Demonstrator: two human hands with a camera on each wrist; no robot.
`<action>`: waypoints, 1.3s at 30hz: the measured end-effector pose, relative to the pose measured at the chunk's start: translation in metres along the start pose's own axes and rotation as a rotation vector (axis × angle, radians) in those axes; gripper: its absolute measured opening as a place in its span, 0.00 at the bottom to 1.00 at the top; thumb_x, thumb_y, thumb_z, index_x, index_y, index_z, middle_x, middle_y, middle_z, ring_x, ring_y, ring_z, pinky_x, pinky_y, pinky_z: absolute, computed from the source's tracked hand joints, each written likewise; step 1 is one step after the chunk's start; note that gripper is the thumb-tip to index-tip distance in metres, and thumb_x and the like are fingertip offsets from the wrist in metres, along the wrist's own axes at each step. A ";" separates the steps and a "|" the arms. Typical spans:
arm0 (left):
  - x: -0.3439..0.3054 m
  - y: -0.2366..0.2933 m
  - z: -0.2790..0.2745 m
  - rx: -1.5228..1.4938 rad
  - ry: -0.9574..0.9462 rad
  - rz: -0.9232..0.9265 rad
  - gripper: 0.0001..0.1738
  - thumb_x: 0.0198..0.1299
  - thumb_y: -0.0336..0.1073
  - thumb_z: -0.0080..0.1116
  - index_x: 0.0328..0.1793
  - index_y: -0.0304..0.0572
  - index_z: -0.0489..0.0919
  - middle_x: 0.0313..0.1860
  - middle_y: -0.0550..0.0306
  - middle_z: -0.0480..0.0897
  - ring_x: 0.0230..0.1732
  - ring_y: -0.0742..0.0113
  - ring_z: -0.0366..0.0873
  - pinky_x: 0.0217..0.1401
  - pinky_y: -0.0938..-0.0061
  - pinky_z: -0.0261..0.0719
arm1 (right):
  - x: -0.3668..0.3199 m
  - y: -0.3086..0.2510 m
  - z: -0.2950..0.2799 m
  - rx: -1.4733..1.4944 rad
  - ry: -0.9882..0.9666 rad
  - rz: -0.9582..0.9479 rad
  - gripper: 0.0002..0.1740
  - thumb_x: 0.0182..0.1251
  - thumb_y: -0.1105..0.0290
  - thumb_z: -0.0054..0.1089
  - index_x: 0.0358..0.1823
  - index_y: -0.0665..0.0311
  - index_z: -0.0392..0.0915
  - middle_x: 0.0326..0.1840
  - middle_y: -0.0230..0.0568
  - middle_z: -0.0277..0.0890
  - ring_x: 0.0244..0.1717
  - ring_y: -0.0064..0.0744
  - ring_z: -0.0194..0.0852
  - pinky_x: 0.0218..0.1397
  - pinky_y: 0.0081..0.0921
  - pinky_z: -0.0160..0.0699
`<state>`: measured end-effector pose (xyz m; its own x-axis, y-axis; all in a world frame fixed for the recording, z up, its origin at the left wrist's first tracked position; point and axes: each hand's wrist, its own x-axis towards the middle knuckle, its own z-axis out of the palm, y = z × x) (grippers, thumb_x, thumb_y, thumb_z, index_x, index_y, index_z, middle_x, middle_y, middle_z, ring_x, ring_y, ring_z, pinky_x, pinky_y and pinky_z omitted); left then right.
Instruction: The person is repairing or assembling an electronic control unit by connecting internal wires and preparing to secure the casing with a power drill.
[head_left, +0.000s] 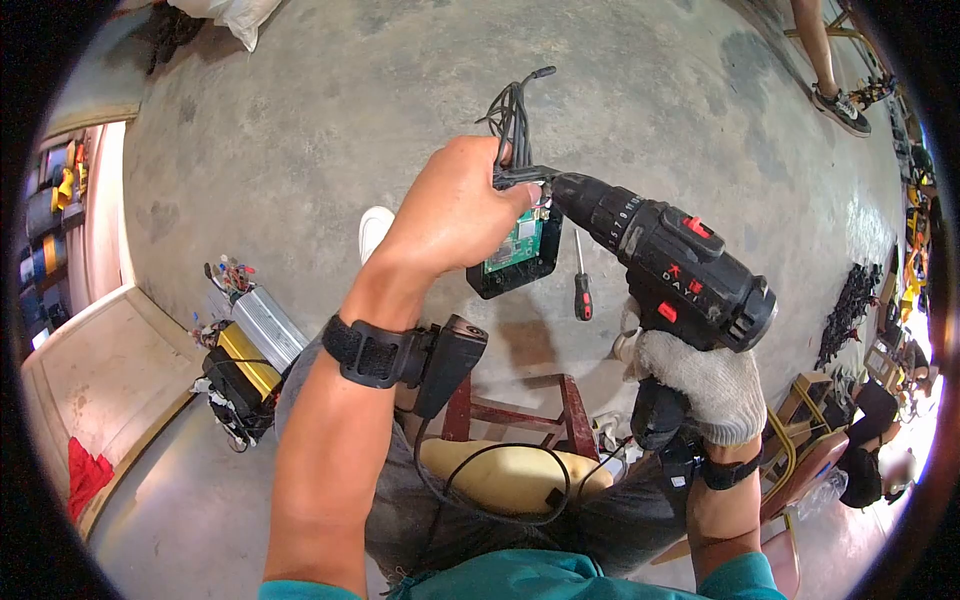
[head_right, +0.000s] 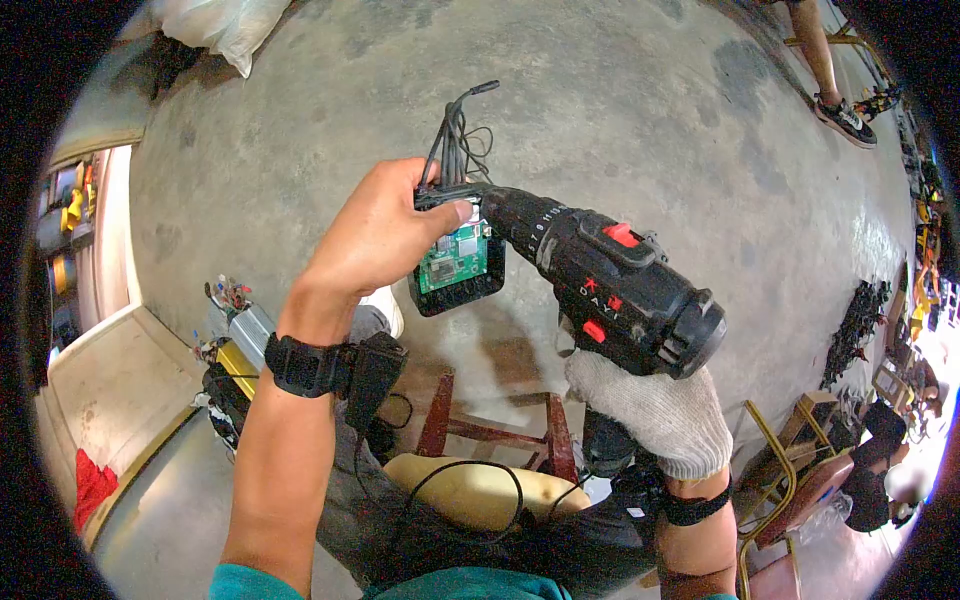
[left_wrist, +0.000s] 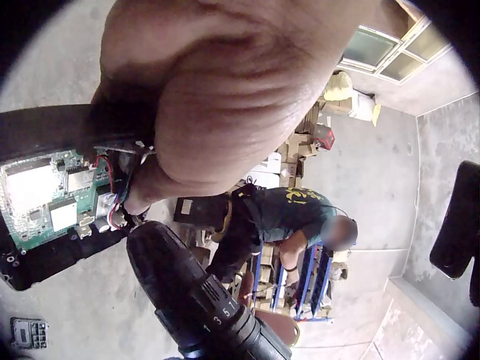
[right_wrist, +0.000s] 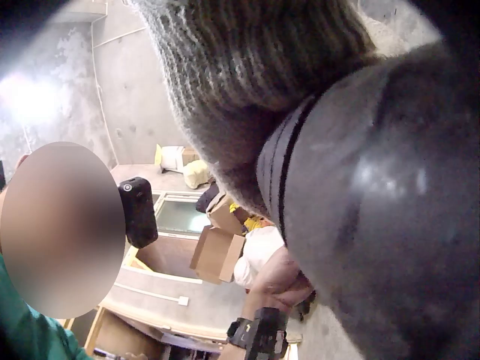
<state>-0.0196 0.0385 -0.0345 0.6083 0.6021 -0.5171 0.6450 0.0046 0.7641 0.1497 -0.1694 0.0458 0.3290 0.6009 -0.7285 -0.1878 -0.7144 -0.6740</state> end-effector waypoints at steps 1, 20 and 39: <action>0.000 0.000 0.000 0.019 -0.004 0.002 0.08 0.68 0.31 0.69 0.45 0.31 0.86 0.33 0.61 0.86 0.36 0.76 0.79 0.42 0.70 0.79 | 0.000 0.002 -0.003 0.000 0.000 0.000 0.17 0.56 0.72 0.72 0.48 0.67 0.86 0.33 0.34 0.84 0.30 0.26 0.83 0.36 0.27 0.83; 0.000 -0.002 0.002 -0.011 -0.026 0.018 0.07 0.68 0.30 0.68 0.46 0.32 0.87 0.35 0.58 0.89 0.38 0.74 0.82 0.47 0.70 0.81 | 0.000 0.001 -0.001 -0.025 -0.021 -0.003 0.17 0.56 0.73 0.72 0.48 0.67 0.86 0.34 0.34 0.85 0.31 0.25 0.84 0.38 0.27 0.85; -0.003 -0.003 0.003 -0.019 -0.005 0.004 0.08 0.69 0.30 0.68 0.48 0.31 0.86 0.36 0.61 0.89 0.38 0.77 0.79 0.45 0.70 0.80 | 0.001 0.010 -0.001 0.058 -0.032 -0.051 0.13 0.59 0.75 0.72 0.47 0.65 0.85 0.33 0.32 0.84 0.32 0.23 0.83 0.37 0.27 0.85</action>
<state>-0.0218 0.0346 -0.0366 0.6134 0.5983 -0.5156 0.6333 0.0175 0.7737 0.1492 -0.1766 0.0386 0.3102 0.6477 -0.6959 -0.2255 -0.6610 -0.7158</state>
